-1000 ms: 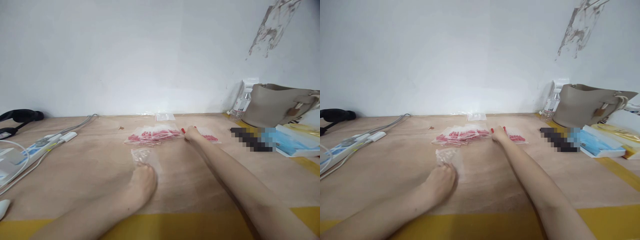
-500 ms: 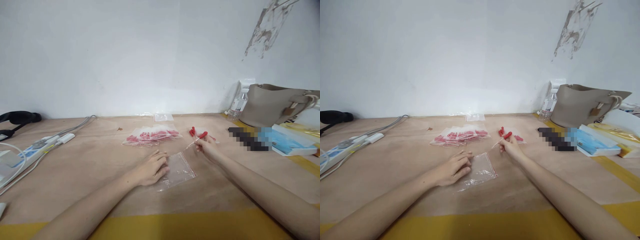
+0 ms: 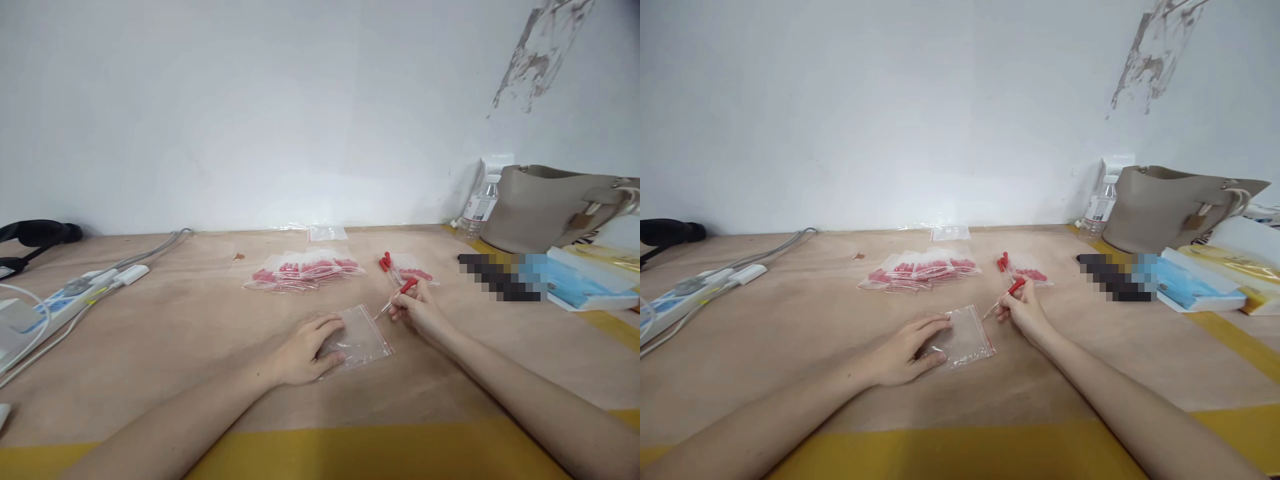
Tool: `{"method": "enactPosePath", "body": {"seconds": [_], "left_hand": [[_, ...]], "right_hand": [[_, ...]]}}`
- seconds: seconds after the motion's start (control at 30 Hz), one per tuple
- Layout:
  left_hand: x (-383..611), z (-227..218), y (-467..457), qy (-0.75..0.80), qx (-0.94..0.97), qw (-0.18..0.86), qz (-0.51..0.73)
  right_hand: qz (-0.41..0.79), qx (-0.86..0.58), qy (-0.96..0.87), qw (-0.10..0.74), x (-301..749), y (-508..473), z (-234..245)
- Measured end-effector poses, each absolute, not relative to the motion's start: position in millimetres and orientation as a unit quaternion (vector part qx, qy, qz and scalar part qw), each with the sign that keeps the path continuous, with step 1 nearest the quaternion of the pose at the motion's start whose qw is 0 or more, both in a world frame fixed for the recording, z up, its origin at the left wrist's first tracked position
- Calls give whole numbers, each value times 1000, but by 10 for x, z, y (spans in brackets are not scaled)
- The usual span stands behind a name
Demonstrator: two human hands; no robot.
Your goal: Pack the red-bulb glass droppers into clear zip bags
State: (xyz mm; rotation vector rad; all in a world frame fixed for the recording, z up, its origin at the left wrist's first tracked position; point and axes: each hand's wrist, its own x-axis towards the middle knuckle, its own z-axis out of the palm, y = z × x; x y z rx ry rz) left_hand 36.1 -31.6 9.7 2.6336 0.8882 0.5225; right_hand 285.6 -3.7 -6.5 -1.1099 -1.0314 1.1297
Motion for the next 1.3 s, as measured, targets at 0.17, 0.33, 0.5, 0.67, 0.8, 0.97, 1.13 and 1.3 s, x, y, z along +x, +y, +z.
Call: {"method": "enactPosePath", "body": {"seconds": [0.17, 0.33, 0.5, 0.67, 0.8, 0.97, 1.13, 1.3], "left_hand": [[366, 94, -271, 311, 918, 169, 176], [359, 72, -204, 301, 920, 170, 184], [356, 85, -211, 299, 922, 165, 183], [357, 83, -214, 298, 922, 164, 185], [373, 88, -170, 301, 922, 160, 184], [385, 96, -99, 296, 922, 165, 187], [371, 75, -87, 293, 922, 167, 191], [364, 37, -76, 282, 925, 163, 197]], "right_hand": [[575, -433, -416, 556, 2749, -116, -49], [516, -455, -428, 586, 2853, -54, -16], [464, -494, -436, 592, 2960, 6, 4], [499, -479, -432, 580, 2857, -49, -21], [539, -464, -401, 576, 2781, -111, 3], [590, -431, -446, 516, 2767, -140, -13], [551, -412, -566, 454, 2828, -116, -75], [531, -385, -624, 424, 2855, -76, -48]]}}
